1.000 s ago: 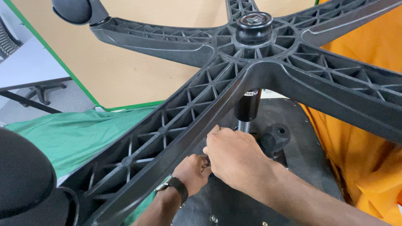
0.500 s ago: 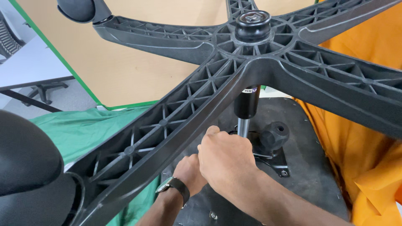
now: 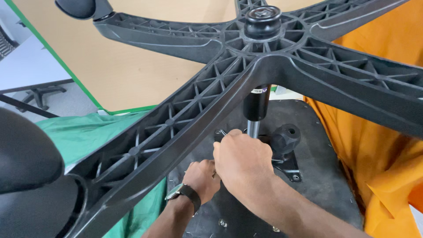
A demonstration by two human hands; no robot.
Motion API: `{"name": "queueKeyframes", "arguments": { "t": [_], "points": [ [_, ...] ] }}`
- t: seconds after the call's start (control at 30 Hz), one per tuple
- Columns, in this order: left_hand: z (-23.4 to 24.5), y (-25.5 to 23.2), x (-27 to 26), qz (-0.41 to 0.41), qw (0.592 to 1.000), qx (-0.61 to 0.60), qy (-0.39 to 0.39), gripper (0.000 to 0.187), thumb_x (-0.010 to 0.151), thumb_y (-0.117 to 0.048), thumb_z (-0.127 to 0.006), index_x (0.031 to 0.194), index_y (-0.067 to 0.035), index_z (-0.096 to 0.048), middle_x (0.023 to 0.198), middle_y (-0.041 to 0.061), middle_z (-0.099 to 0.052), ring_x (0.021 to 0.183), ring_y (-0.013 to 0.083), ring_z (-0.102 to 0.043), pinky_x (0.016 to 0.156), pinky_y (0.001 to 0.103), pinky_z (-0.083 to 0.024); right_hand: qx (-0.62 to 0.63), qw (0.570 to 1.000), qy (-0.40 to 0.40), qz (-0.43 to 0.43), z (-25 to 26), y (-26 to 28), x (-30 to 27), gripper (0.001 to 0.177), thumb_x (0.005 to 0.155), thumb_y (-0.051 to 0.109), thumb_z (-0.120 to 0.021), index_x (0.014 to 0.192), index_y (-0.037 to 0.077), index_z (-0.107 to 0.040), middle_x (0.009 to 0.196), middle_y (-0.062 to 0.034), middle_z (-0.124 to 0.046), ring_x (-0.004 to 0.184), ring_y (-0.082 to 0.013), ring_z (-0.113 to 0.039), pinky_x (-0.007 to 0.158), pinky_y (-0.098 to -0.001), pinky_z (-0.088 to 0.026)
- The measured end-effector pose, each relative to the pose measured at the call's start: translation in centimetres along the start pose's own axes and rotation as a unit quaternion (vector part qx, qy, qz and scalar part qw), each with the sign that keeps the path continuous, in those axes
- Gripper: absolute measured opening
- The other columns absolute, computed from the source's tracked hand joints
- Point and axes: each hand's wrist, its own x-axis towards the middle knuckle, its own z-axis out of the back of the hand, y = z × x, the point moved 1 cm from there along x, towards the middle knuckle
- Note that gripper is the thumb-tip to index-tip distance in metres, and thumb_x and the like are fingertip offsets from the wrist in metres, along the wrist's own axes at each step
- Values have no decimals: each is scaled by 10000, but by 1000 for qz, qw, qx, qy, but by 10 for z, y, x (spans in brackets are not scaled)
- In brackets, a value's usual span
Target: The person uses a wrench to tighten a bolt on the underside of an office chair base, securing the central gas lift cylinder to the base. The person holds the base steady with one hand while turning the wrench with the other.
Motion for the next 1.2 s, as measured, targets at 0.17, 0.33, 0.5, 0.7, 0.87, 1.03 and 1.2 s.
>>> {"name": "queueKeyframes", "arguments": {
  "t": [0.17, 0.33, 0.5, 0.7, 0.87, 1.03, 1.2],
  "points": [
    [14, -17, -3, -22, 999, -36, -1, 181, 851, -204, -667, 970, -116, -772, 935, 107, -780, 920, 329, -740, 879, 418, -563, 136, 979, 9, -151, 8, -11, -1, 442, 997, 439, -551, 934, 52, -753, 832, -152, -755, 827, -317, -754, 767, -437, -589],
    [21, -28, -8, 45, 998, -19, -32, 216, 790, -276, -762, 947, -127, -765, 912, 85, -762, 919, 293, -725, 906, 398, -528, 106, 979, 65, -160, 22, -10, -5, 479, 1019, 457, -492, 921, 75, -765, 840, -134, -763, 814, -296, -767, 765, -422, -590],
    [16, -35, -12, 45, 997, 57, -19, 191, 822, -348, -752, 838, -164, -799, 806, 58, -765, 850, 248, -695, 953, 359, -423, 81, 981, 70, -162, 33, -16, -17, 488, 1000, 498, -499, 924, 92, -760, 862, -145, -755, 823, -298, -763, 757, -421, -593],
    [13, -39, -16, -23, 997, 73, -28, 168, 842, -315, -712, 836, -172, -801, 770, 39, -771, 775, 240, -713, 959, 368, -396, 78, 984, 70, -144, 35, -24, -28, 514, 999, 500, -484, 902, 85, -770, 863, -151, -752, 827, -304, -749, 761, -435, -591],
    [13, -46, -21, -45, 990, 131, -10, 156, 899, -266, -672, 875, -169, -792, 792, 83, -755, 781, 273, -705, 941, 374, -416, 126, 991, 17, -32, 25, -29, -36, 361, 968, 391, -577, 1012, 48, -679, 908, -172, -715, 847, -343, -728, 779, -440, -579],
    [9, -42, -19, -40, 994, 97, -8, 142, 884, -225, -667, 900, -158, -791, 827, 110, -759, 834, 296, -701, 941, 404, -429, 248, 952, -67, 165, 17, -51, -38, 221, 868, 87, -649, 1024, -4, -520, 931, -193, -620, 836, -367, -682, 709, -435, -557],
    [5, -31, -4, -78, 992, 96, -10, 147, 862, -219, -674, 897, -134, -789, 859, 115, -763, 856, 329, -713, 917, 456, -474, 267, 926, -86, 252, 13, -57, -28, 254, 764, -54, -626, 972, -31, -482, 890, -213, -632, 874, -401, -667, 723, -456, -529]
  ]
}}
